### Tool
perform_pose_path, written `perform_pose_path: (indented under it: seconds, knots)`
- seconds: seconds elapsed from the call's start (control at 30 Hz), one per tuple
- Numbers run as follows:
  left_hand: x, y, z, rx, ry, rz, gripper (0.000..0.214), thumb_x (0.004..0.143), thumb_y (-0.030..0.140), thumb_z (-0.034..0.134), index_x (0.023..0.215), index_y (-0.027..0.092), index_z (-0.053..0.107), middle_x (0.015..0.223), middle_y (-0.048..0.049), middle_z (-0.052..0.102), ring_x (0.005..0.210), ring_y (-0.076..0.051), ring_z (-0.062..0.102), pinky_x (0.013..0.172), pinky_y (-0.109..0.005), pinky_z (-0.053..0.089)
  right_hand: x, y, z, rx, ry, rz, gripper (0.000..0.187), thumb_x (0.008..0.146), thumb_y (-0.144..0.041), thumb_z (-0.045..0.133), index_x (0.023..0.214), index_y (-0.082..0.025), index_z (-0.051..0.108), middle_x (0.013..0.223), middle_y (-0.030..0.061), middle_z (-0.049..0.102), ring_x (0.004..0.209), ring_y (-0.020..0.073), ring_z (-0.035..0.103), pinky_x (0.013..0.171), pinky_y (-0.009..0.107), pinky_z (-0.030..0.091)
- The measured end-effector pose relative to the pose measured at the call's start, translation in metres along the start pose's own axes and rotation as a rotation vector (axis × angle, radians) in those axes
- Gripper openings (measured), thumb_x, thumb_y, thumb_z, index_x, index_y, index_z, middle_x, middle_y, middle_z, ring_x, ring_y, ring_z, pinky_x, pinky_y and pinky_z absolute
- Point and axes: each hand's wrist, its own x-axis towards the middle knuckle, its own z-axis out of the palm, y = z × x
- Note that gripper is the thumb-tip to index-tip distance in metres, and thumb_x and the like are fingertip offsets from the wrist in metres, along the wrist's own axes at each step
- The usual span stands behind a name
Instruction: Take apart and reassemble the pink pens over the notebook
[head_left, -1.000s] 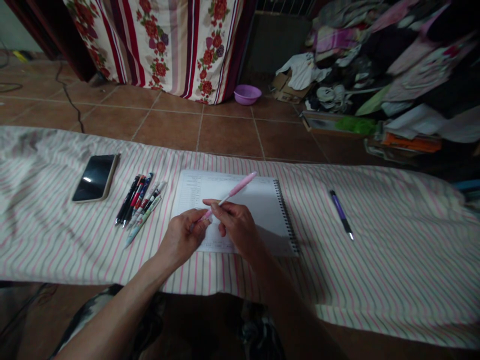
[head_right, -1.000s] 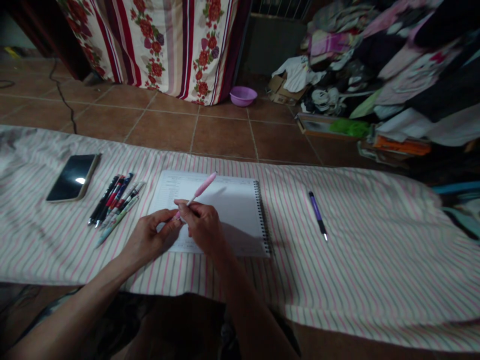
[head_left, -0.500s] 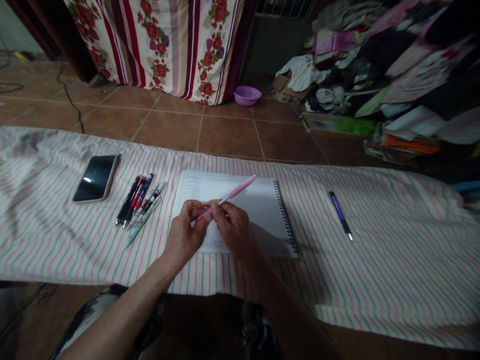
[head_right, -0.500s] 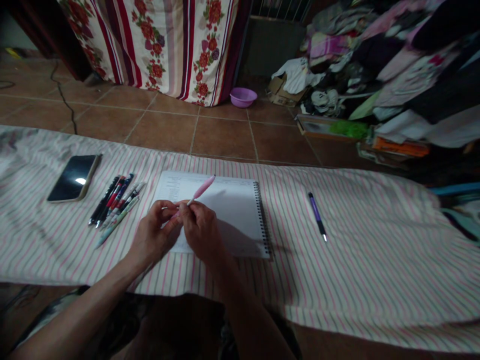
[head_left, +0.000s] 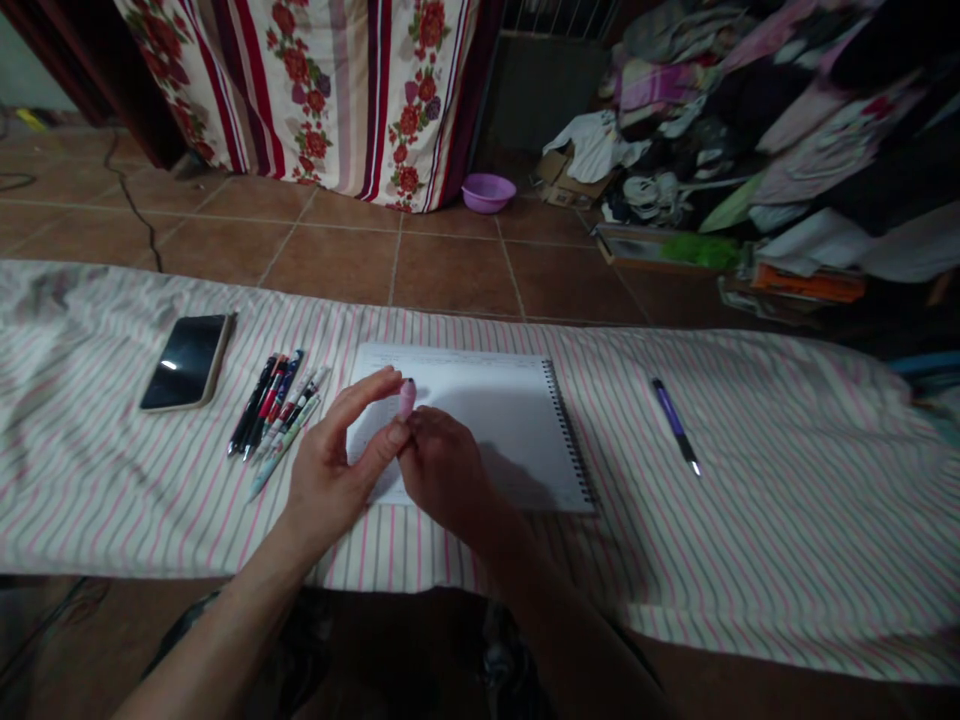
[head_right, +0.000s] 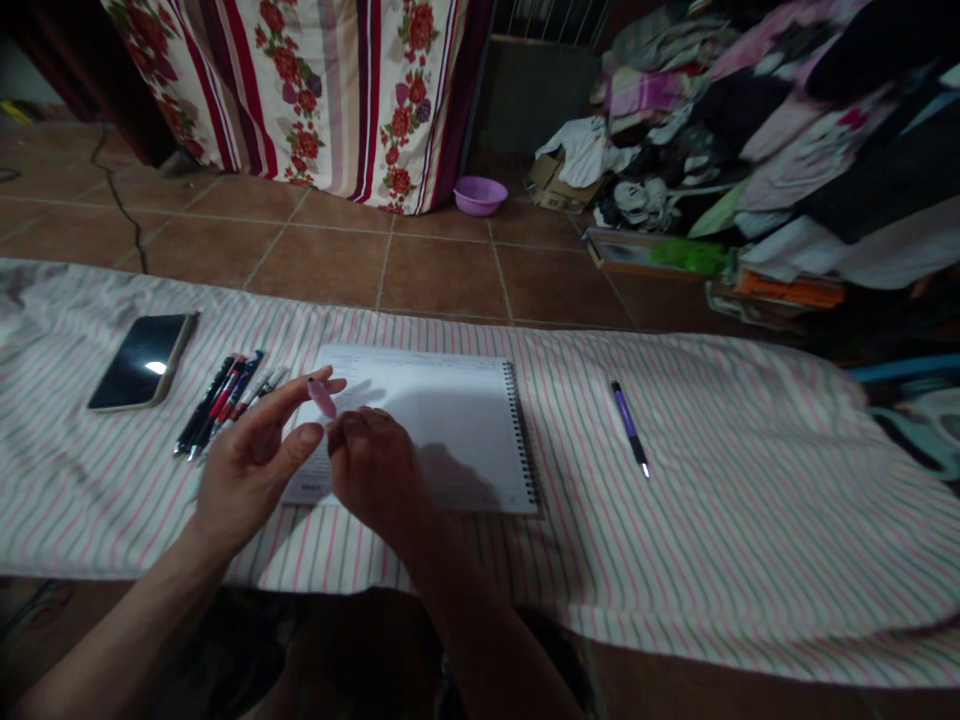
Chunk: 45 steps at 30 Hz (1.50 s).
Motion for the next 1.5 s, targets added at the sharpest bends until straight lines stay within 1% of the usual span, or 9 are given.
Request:
perform_pose_path:
  seconds: [0.13, 0.23, 0.6, 0.77, 0.9, 1.03, 1.3, 1.4, 1.5]
  knots:
    - [0.003, 0.001, 0.003, 0.081, 0.126, 0.091, 0.017, 0.082, 0.022, 0.059, 0.097, 0.023, 0.068, 0.100, -0.0026, 0.070, 0.103, -0.019, 0.061, 0.100, -0.038, 0.041, 0.003, -0.004, 0.007, -0.014, -0.015, -0.035, 0.028, 0.090, -0.019, 0.034, 0.096, -0.012, 0.060, 0.086, 0.0140, 0.066, 0.085, 0.0213, 0.061, 0.082, 0.034, 0.047]
    - [0.002, -0.003, 0.003, 0.158, 0.122, 0.108, 0.016, 0.080, 0.022, 0.061, 0.094, 0.022, 0.069, 0.096, -0.0021, 0.071, 0.096, -0.018, 0.063, 0.094, -0.035, 0.045, 0.005, -0.005, 0.009, 0.007, -0.033, -0.037, 0.028, 0.090, -0.018, 0.035, 0.101, -0.010, 0.060, 0.085, 0.0137, 0.067, 0.082, 0.0225, 0.062, 0.080, 0.035, 0.048]
    - [-0.003, -0.016, 0.000, 0.135, 0.119, -0.003, 0.020, 0.080, 0.026, 0.061, 0.097, 0.019, 0.069, 0.096, -0.0052, 0.072, 0.090, -0.020, 0.066, 0.084, -0.033, 0.051, 0.003, 0.000, 0.009, 0.273, -0.017, 0.044, 0.017, 0.087, -0.023, 0.048, 0.079, -0.015, 0.060, 0.073, 0.0047, 0.062, 0.069, 0.0150, 0.057, 0.065, 0.025, 0.044]
    - [-0.001, -0.016, -0.002, 0.083, 0.107, -0.011, 0.018, 0.081, 0.026, 0.060, 0.097, 0.021, 0.068, 0.096, -0.0045, 0.071, 0.090, -0.020, 0.066, 0.083, -0.034, 0.051, 0.002, -0.001, 0.005, 0.283, 0.064, 0.104, 0.014, 0.083, -0.026, 0.056, 0.073, -0.017, 0.057, 0.063, -0.0013, 0.053, 0.059, 0.0115, 0.048, 0.058, 0.023, 0.038]
    - [0.001, -0.014, 0.001, 0.091, 0.112, -0.008, 0.018, 0.080, 0.026, 0.062, 0.096, 0.020, 0.069, 0.096, -0.0041, 0.071, 0.088, -0.018, 0.066, 0.084, -0.032, 0.051, 0.004, -0.004, 0.001, 0.317, 0.117, 0.085, 0.008, 0.082, -0.023, 0.058, 0.077, -0.016, 0.060, 0.065, -0.0014, 0.053, 0.060, 0.0108, 0.047, 0.060, 0.022, 0.039]
    - [0.000, -0.010, 0.005, 0.054, 0.119, -0.032, 0.018, 0.080, 0.027, 0.062, 0.095, 0.020, 0.069, 0.097, -0.0046, 0.070, 0.090, -0.019, 0.066, 0.087, -0.032, 0.049, 0.004, -0.005, 0.001, 0.319, 0.204, 0.071, 0.014, 0.082, -0.017, 0.056, 0.068, -0.015, 0.059, 0.062, -0.0012, 0.052, 0.056, 0.0098, 0.046, 0.056, 0.021, 0.039]
    - [-0.004, -0.016, -0.012, 0.032, -0.068, -0.102, 0.037, 0.083, 0.027, 0.055, 0.118, 0.016, 0.057, 0.122, -0.0104, 0.061, 0.114, -0.023, 0.055, 0.100, -0.037, 0.039, 0.005, -0.002, -0.002, 0.336, 0.227, 0.097, 0.009, 0.080, -0.018, 0.059, 0.074, -0.017, 0.066, 0.065, 0.0000, 0.058, 0.058, 0.0100, 0.052, 0.057, 0.022, 0.043]
    - [-0.007, -0.027, -0.012, 0.174, -0.193, -0.191, 0.043, 0.080, 0.029, 0.057, 0.121, 0.013, 0.055, 0.120, -0.0130, 0.061, 0.108, -0.024, 0.058, 0.095, -0.038, 0.043, 0.006, -0.001, -0.003, 0.367, 0.232, 0.126, 0.009, 0.080, -0.020, 0.059, 0.075, -0.017, 0.066, 0.067, 0.0004, 0.059, 0.058, 0.0094, 0.053, 0.055, 0.021, 0.044]
    - [-0.009, -0.034, -0.004, 0.344, -0.248, -0.161, 0.037, 0.082, 0.033, 0.052, 0.110, 0.011, 0.061, 0.103, -0.0131, 0.068, 0.097, -0.025, 0.062, 0.087, -0.037, 0.046, 0.006, 0.000, -0.004, 0.387, 0.247, 0.128, 0.012, 0.080, -0.019, 0.058, 0.072, -0.016, 0.066, 0.068, 0.0017, 0.060, 0.060, 0.0103, 0.055, 0.057, 0.022, 0.046]
